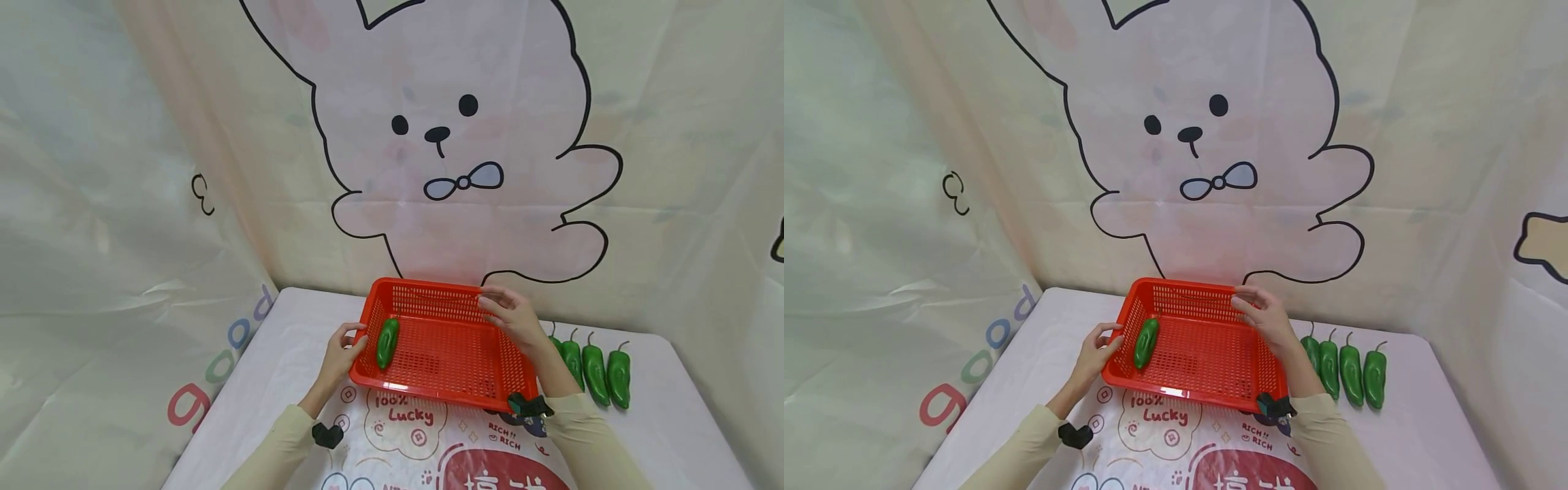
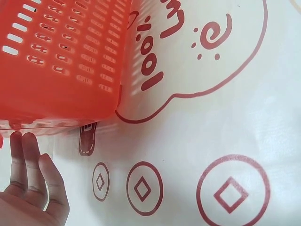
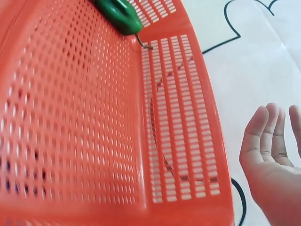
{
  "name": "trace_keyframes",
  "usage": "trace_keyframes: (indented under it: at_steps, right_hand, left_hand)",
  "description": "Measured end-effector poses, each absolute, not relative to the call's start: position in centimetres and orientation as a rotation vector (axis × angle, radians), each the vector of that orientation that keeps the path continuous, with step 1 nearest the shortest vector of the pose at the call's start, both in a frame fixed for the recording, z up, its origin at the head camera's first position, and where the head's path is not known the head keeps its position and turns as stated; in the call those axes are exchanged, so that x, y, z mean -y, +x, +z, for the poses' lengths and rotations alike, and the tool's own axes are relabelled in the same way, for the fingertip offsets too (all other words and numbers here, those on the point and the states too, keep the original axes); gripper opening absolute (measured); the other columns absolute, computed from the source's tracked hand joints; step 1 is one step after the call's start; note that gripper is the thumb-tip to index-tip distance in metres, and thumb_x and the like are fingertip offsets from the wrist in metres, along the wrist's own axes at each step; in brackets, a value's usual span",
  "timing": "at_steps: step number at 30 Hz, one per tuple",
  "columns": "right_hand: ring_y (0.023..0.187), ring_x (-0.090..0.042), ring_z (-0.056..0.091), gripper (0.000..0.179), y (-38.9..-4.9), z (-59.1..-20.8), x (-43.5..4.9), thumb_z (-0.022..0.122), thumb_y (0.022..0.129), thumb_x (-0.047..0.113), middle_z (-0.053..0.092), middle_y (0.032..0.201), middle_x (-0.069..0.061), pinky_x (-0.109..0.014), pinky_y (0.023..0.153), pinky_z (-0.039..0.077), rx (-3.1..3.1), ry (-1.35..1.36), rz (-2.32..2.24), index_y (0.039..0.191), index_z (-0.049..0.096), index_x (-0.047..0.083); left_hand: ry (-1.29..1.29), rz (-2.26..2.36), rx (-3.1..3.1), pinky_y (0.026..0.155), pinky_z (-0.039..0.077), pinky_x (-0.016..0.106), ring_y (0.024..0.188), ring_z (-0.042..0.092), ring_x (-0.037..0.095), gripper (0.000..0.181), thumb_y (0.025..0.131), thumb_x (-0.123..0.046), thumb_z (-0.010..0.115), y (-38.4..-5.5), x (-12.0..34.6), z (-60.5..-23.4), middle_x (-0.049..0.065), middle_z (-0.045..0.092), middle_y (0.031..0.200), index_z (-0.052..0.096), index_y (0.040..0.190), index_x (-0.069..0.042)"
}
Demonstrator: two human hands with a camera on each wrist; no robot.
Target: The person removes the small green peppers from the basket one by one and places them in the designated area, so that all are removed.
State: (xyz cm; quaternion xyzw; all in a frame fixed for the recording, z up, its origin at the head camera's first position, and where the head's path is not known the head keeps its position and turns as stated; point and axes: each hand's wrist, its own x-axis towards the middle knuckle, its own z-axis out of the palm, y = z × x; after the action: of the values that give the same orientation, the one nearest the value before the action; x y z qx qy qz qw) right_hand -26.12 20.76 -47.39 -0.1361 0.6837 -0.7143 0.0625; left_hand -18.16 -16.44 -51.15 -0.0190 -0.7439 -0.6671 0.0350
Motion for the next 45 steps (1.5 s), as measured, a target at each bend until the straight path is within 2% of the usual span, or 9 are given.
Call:
trace_keyframes:
  at_steps: [4,9,14,19,24,31,35,41,45]
  right_hand:
    - [0.116,-0.033,0.059,0.05,-26.3,-47.7,-19.3,0.063,0.103,0.014,0.05,0.134,-0.027,-0.038,0.094,0.054,-2.036,-0.402,-2.15,0.142,0.045,-0.011]
    - [0.116,-0.034,0.058,0.05,-26.6,-47.7,-17.9,0.064,0.102,0.015,0.053,0.133,-0.026,-0.039,0.095,0.054,-1.988,-0.389,-2.146,0.142,0.045,-0.01]
    - [0.119,-0.041,0.056,0.051,-27.1,-47.7,-16.7,0.064,0.102,0.015,0.048,0.136,-0.031,-0.044,0.097,0.052,-1.971,-0.409,-2.152,0.142,0.045,-0.01]
    - [0.122,-0.045,0.052,0.05,-27.5,-47.9,-15.5,0.065,0.102,0.015,0.049,0.136,-0.031,-0.051,0.103,0.047,-1.969,-0.404,-2.141,0.142,0.046,-0.008]
    - [0.122,-0.041,0.054,0.051,-27.7,-47.9,-14.1,0.067,0.1,0.012,0.046,0.14,-0.032,-0.055,0.104,0.044,-1.946,-0.379,-2.145,0.143,0.047,-0.008]
    - [0.118,-0.029,0.058,0.05,-27.9,-48.1,-12.6,0.07,0.098,0.012,0.05,0.14,-0.028,-0.052,0.102,0.047,-2.006,-0.362,-2.096,0.142,0.051,-0.004]
    - [0.123,-0.033,0.056,0.052,-28.0,-48.4,-12.3,0.07,0.098,0.014,0.049,0.141,-0.028,-0.057,0.105,0.043,-2.005,-0.322,-2.076,0.144,0.051,-0.003]
    - [0.126,-0.038,0.054,0.056,-28.4,-49.7,-11.7,0.072,0.097,0.017,0.056,0.136,-0.02,-0.056,0.104,0.045,-2.004,-0.258,-2.011,0.145,0.049,-0.002]
    - [0.127,-0.045,0.051,0.057,-28.6,-50.8,-11.3,0.072,0.097,0.016,0.058,0.133,-0.02,-0.057,0.104,0.045,-1.994,-0.236,-1.983,0.146,0.048,-0.004]
  left_hand:
    - [-0.045,-2.031,2.295,0.077,0.055,0.065,0.088,0.057,0.058,0.033,0.099,-0.002,0.064,-18.1,16.3,-51.0,0.019,0.057,0.095,0.057,0.129,0.007]
    - [-0.028,-2.017,2.296,0.078,0.055,0.065,0.088,0.058,0.055,0.032,0.099,-0.003,0.064,-17.9,16.3,-51.0,0.019,0.057,0.096,0.057,0.129,0.007]
    - [-0.03,-2.027,2.289,0.077,0.055,0.064,0.088,0.059,0.056,0.033,0.099,-0.002,0.064,-17.9,16.3,-51.0,0.019,0.057,0.096,0.057,0.129,0.007]
    - [-0.021,-2.037,2.284,0.078,0.055,0.063,0.09,0.058,0.057,0.033,0.099,-0.003,0.064,-17.9,16.3,-51.0,0.021,0.057,0.098,0.057,0.13,0.006]
    - [-0.021,-2.033,2.281,0.078,0.055,0.063,0.09,0.058,0.058,0.032,0.1,-0.003,0.064,-17.8,16.4,-51.1,0.023,0.057,0.099,0.056,0.13,0.006]
    - [-0.033,-2.058,2.271,0.077,0.055,0.064,0.091,0.058,0.059,0.033,0.099,-0.003,0.064,-17.9,16.5,-51.4,0.019,0.057,0.097,0.056,0.13,0.005]
    - [-0.038,-2.059,2.271,0.077,0.056,0.063,0.091,0.058,0.059,0.033,0.099,-0.004,0.065,-18.0,16.5,-51.5,0.021,0.057,0.098,0.057,0.13,0.005]
    - [-0.043,-2.062,2.265,0.076,0.056,0.063,0.09,0.057,0.06,0.031,0.1,-0.004,0.064,-18.1,16.5,-51.5,0.02,0.057,0.097,0.057,0.129,0.005]
    - [-0.049,-2.057,2.266,0.076,0.055,0.064,0.085,0.059,0.054,0.031,0.1,-0.002,0.063,-18.1,16.4,-51.5,0.02,0.057,0.097,0.057,0.129,0.005]
